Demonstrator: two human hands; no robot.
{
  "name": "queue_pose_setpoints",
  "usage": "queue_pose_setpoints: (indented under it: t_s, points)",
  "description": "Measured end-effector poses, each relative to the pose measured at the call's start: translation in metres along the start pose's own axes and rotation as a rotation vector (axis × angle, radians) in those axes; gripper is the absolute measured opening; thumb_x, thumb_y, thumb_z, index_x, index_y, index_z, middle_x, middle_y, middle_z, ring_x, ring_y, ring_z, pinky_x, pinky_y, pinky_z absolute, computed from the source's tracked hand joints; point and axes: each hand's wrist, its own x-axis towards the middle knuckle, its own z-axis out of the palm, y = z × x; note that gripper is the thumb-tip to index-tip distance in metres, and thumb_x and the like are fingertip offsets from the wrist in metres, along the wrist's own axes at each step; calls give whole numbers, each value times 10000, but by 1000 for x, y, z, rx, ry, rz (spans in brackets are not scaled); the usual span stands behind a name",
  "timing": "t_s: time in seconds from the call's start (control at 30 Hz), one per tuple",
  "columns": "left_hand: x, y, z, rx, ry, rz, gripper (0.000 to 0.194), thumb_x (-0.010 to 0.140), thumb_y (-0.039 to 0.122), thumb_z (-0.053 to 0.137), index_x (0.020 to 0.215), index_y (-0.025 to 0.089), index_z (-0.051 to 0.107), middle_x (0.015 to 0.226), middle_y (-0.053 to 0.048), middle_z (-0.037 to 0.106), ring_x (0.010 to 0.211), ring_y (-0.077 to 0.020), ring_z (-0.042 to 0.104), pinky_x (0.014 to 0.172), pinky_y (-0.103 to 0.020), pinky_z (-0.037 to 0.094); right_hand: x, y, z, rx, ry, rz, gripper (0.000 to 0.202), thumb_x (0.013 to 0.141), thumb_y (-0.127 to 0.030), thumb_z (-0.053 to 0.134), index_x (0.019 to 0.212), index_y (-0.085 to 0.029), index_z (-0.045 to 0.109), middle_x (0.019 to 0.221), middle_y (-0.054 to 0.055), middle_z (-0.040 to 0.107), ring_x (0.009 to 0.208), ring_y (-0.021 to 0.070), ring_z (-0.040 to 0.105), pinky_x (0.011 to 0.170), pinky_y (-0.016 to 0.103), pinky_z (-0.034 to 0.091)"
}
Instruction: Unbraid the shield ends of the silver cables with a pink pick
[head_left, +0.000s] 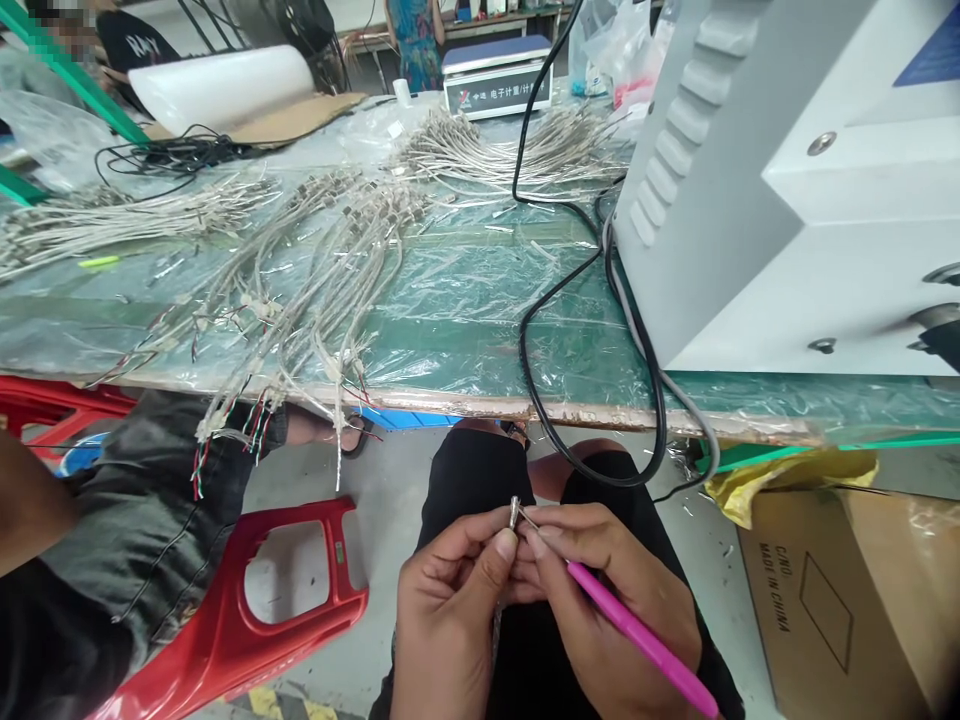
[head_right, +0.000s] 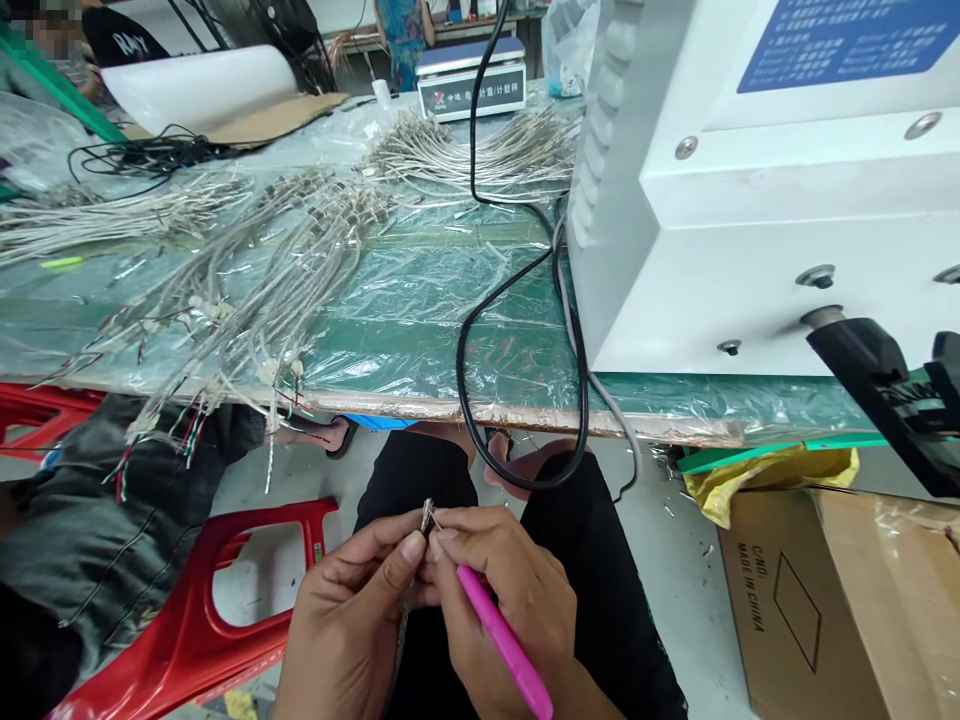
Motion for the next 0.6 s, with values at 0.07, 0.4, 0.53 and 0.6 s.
queue_pose_setpoints:
  t_s: [0.07,0.4,0.53,0.6]
  points:
    - [-2,2,0,32,-21,-28,169,738,256,846,887,179,830,681,-58,757,525,-160,681,510,-255,591,5,-1,0,3,14,-3,163,834,-33,677,862,-193,668,841,26,775,758,145,770,659,197,648]
    - [-8,9,-8,105,-91,-140,338,765,348,831,1088,249,811,579,-6,594,425,-6,267,407,-148,152,18,9,-3,-71,37,6,137,833,-62,688,810,-196,670,795,12,765,718,135,759,729,219,644]
    - [-8,10,-9,78,-98,-177,290,785,324,807,1061,236,819,557,4,568,432,-13,236,413,-166,131,22,11,-8,-80,90,75,127,846,-85,697,827,-210,679,830,9,759,735,137,754,685,220,639]
    - [-8,11,-10,63,-93,-180,282,788,315,800,1053,221,819,561,2,570,429,-12,233,415,-172,117,22,8,-11,-59,59,43,133,841,-81,699,826,-211,674,821,7,761,736,142,753,697,232,641]
